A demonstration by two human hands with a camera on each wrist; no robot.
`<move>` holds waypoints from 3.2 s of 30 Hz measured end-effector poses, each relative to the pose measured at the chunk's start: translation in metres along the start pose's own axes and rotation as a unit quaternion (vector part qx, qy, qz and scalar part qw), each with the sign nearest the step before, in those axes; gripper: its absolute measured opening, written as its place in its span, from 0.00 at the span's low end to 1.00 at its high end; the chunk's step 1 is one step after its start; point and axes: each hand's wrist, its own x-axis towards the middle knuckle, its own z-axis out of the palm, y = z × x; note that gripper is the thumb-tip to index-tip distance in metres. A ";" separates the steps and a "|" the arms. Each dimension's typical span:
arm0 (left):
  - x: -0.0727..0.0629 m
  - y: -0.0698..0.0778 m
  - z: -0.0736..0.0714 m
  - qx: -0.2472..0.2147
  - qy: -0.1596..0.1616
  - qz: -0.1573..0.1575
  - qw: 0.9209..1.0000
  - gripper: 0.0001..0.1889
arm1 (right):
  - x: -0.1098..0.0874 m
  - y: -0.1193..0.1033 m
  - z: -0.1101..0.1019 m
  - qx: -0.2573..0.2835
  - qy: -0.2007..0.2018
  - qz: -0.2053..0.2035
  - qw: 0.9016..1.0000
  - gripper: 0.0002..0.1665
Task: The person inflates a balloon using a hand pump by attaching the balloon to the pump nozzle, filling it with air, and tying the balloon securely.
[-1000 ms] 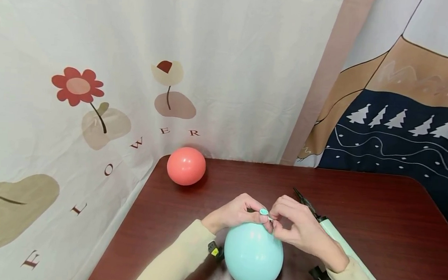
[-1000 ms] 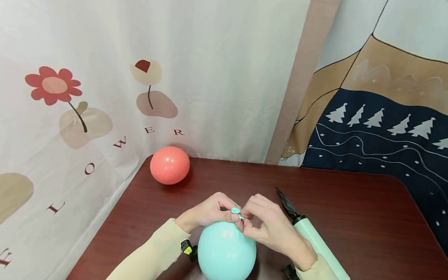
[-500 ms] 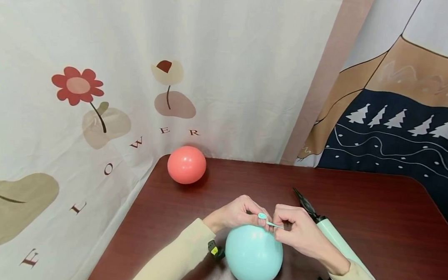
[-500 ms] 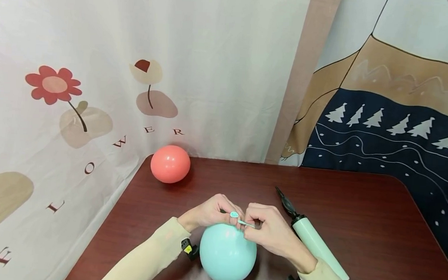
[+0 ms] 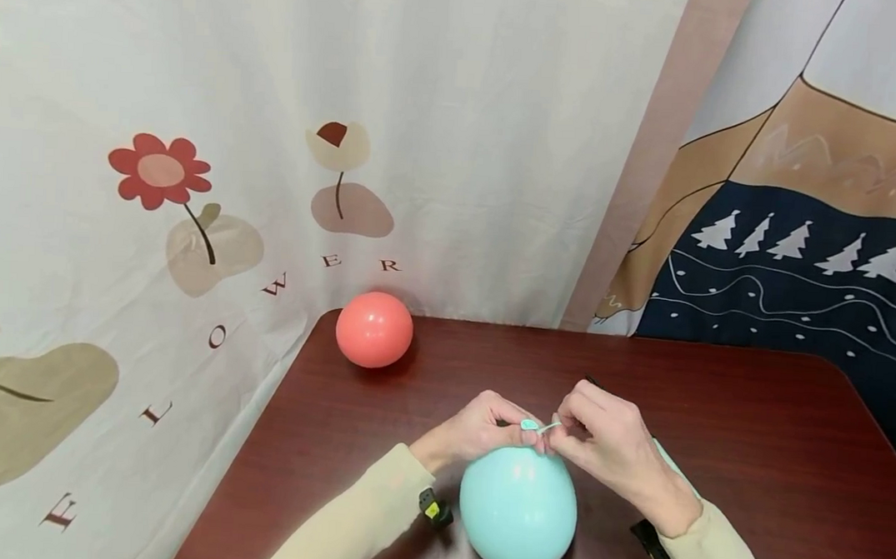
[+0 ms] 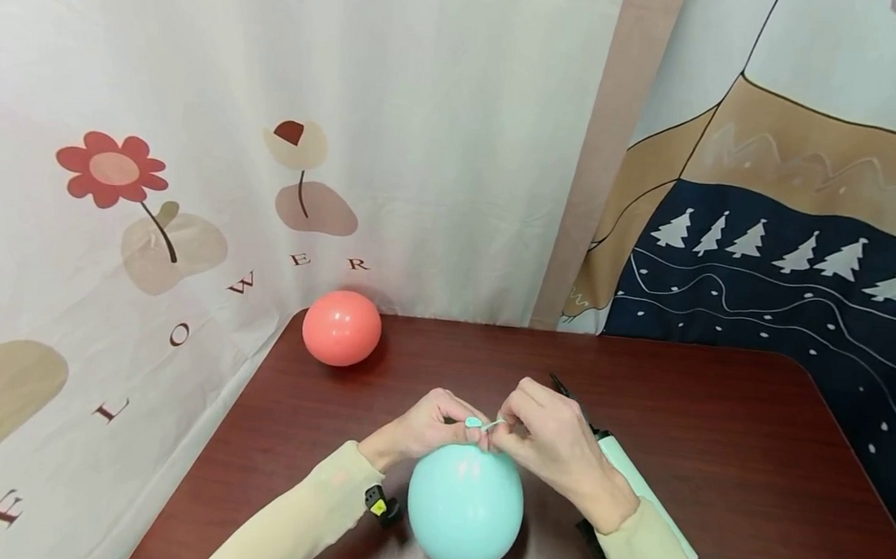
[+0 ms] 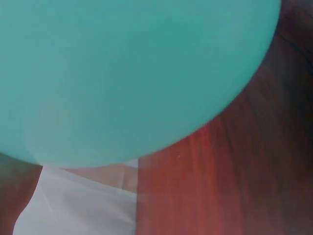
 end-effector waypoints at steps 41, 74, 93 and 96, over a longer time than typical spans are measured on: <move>0.005 0.018 -0.016 0.004 -0.043 -0.141 0.989 0.15 | 0.000 -0.013 0.015 -0.080 0.069 -0.040 0.994 0.18; 0.015 0.025 -0.008 0.160 -0.076 -0.126 0.976 0.12 | -0.001 0.003 0.002 -0.022 -0.075 -0.009 0.997 0.07; 0.010 0.006 -0.009 0.259 0.102 -0.030 0.960 0.05 | -0.004 0.004 0.021 -0.066 -0.012 0.082 0.994 0.15; 0.010 0.005 -0.008 0.271 0.112 -0.031 0.955 0.06 | -0.004 0.006 0.021 -0.075 -0.011 0.088 0.993 0.17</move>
